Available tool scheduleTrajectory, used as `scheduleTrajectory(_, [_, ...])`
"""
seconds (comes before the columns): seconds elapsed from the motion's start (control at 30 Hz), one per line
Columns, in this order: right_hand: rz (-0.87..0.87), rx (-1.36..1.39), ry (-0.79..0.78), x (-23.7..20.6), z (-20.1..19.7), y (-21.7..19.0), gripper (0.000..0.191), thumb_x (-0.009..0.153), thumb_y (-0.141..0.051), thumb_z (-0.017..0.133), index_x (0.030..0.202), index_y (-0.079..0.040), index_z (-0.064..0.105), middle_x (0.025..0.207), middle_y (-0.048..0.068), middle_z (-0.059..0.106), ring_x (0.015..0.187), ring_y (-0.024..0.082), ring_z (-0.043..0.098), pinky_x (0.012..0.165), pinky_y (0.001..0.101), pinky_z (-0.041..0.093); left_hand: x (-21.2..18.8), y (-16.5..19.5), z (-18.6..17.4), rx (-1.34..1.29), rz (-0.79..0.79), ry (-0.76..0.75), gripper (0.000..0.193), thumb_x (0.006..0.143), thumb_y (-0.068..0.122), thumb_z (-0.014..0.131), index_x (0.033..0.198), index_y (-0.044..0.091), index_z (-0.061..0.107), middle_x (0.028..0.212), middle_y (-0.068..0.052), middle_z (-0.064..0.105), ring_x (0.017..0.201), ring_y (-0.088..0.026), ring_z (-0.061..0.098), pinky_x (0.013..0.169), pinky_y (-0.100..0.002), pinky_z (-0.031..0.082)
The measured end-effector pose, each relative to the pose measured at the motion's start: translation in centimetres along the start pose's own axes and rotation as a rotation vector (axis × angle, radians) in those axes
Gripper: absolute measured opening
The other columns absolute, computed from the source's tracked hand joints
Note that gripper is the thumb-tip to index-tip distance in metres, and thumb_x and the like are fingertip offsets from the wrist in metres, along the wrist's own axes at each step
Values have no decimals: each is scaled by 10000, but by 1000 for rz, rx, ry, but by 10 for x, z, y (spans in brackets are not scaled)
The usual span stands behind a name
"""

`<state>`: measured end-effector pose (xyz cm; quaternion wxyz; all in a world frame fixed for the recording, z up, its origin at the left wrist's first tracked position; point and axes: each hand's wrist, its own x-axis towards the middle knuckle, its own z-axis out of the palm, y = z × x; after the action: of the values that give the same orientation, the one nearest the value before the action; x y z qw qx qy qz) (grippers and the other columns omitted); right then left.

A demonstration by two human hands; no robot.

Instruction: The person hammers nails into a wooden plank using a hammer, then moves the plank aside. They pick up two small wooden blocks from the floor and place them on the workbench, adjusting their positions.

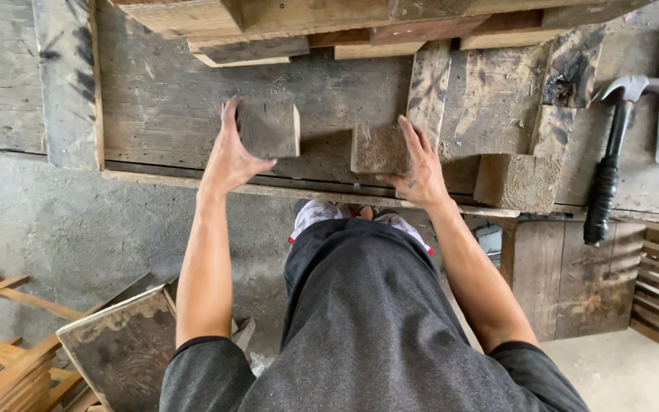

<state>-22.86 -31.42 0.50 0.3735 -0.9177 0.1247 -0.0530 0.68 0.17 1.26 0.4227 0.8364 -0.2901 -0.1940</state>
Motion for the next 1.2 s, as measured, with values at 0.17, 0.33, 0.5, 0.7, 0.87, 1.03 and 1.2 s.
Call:
scheduleTrajectory(0.17, [-180,-84,120,56,8,18,1420,604,-211,1021,1628,-79,46,1628,296,320,1408,469,454,1106,546,467,42,-6,9,-37,-35,99,1309,664,163,1016,1621,53,130,1615,-235,410,1506,-372,437,1288,-452,353])
scheduleTrajectory(0.33, [-51,35,146,106,13,27,1262,786,-169,929,1670,-95,31,1602,245,456,1353,383,582,1085,445,518,59,-3,12,-139,24,112,1294,690,99,1015,1619,54,117,1617,-238,393,1499,-381,409,1211,-482,377])
scheduleTrajectory(0.5, [184,-1,28,121,12,24,1238,751,-285,950,1643,-100,112,1474,196,573,1184,372,646,1043,429,541,67,-3,12,-330,68,125,1286,681,86,1001,1615,37,119,1635,-215,304,1540,-343,344,1192,-455,458])
scheduleTrajectory(0.7, [-69,-73,178,123,8,22,1237,683,-317,1031,1566,-39,211,1427,237,577,1294,404,573,1090,514,486,76,-4,7,-186,92,128,1406,630,163,1083,1629,10,105,1659,-220,296,1550,-361,314,1309,-459,310])
scheduleTrajectory(0.87, [-117,-30,162,117,13,24,1065,788,-360,984,1539,-38,301,1397,222,585,1250,376,614,1049,469,540,74,-1,7,-165,-39,58,1418,543,248,1072,1621,36,175,1651,-199,353,1543,-358,354,1280,-474,285])
scheduleTrajectory(1.03, [269,-80,-142,79,26,11,856,849,-398,885,1452,-30,401,1272,201,615,1089,368,673,967,454,600,38,10,32,-157,-19,-49,1383,497,326,1037,1581,-7,246,1591,-240,394,1481,-343,414,1256,-466,344])
scheduleTrajectory(1.2, [72,-45,56,33,19,-3,845,878,-338,849,1486,28,389,1389,267,571,1226,410,611,1012,553,527,-4,19,35,-72,-72,-37,1262,582,460,996,1536,-46,343,1492,-307,488,1346,-392,522,1123,-494,442])
